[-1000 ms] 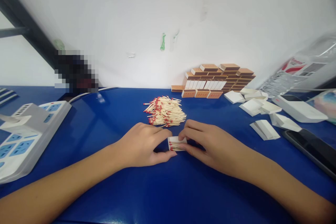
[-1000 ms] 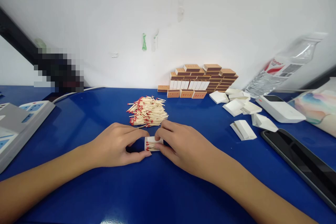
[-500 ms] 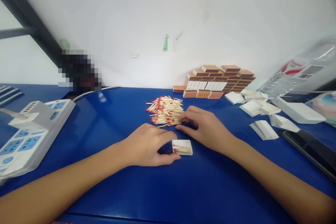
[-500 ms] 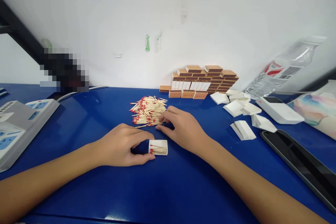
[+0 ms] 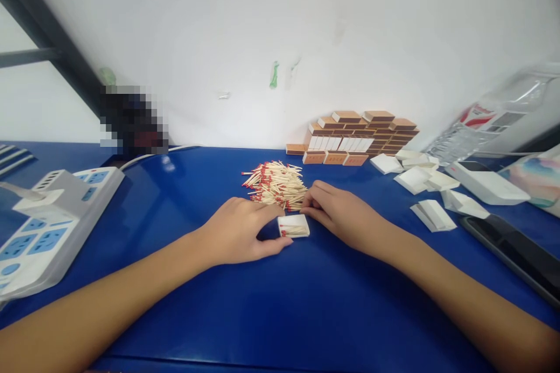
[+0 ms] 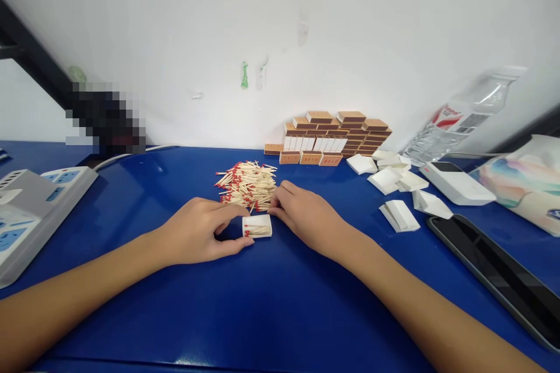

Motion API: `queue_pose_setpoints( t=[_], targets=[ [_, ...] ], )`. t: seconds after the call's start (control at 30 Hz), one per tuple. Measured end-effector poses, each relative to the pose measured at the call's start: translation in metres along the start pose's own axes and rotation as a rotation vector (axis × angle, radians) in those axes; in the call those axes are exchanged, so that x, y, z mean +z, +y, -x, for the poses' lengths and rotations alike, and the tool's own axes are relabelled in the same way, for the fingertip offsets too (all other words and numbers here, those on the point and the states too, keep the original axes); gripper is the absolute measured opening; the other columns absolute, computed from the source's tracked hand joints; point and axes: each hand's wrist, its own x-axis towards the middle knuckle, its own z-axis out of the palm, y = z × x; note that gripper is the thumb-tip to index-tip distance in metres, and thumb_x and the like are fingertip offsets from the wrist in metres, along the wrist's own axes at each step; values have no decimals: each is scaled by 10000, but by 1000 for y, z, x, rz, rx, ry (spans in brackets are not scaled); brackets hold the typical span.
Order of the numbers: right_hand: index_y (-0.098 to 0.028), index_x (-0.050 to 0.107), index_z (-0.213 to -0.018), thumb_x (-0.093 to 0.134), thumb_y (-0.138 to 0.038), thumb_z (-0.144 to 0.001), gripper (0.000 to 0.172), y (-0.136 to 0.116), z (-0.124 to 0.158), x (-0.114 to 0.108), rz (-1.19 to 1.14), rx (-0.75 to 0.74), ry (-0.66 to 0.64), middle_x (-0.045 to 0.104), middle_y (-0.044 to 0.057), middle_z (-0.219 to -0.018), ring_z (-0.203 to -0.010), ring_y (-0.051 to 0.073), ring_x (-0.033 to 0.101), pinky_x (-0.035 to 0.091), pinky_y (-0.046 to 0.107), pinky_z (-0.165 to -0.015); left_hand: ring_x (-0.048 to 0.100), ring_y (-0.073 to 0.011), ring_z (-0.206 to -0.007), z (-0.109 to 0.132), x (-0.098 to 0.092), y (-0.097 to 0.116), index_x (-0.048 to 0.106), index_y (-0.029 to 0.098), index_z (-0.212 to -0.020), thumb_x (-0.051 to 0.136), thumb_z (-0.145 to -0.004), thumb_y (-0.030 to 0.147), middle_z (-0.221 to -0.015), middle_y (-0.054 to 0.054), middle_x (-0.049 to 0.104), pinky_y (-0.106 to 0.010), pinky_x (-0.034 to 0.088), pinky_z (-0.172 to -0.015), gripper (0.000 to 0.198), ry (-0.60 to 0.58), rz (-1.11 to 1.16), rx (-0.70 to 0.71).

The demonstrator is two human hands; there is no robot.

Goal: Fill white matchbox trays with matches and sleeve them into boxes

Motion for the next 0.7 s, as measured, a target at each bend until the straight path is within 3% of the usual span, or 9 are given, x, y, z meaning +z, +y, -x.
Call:
queue_pose_setpoints(
  t=[0.43,0.7],
  targets=[
    [-198,605,-975,561,-256,-1060,113,4,3,-4,-114,36,-23,559,24,-974,-777,156,551,410,277,-697,563,-128,-538,-3,-3,-2,720,194,-1030,655,-940,508,-661,23,643,-247,352,-551,333,-38,-11,-20],
    [-190,582,-948,570,-275,-1059,141,3,5,-8,-6,143,-84,592,46,-986,-767,178,573,419,298,-678,574,-129,-548,-2,-2,-2,724,199,-1060,656,-941,518,-667,19,647,-244,363,-562,347,-39,-6,-23]
  ],
)
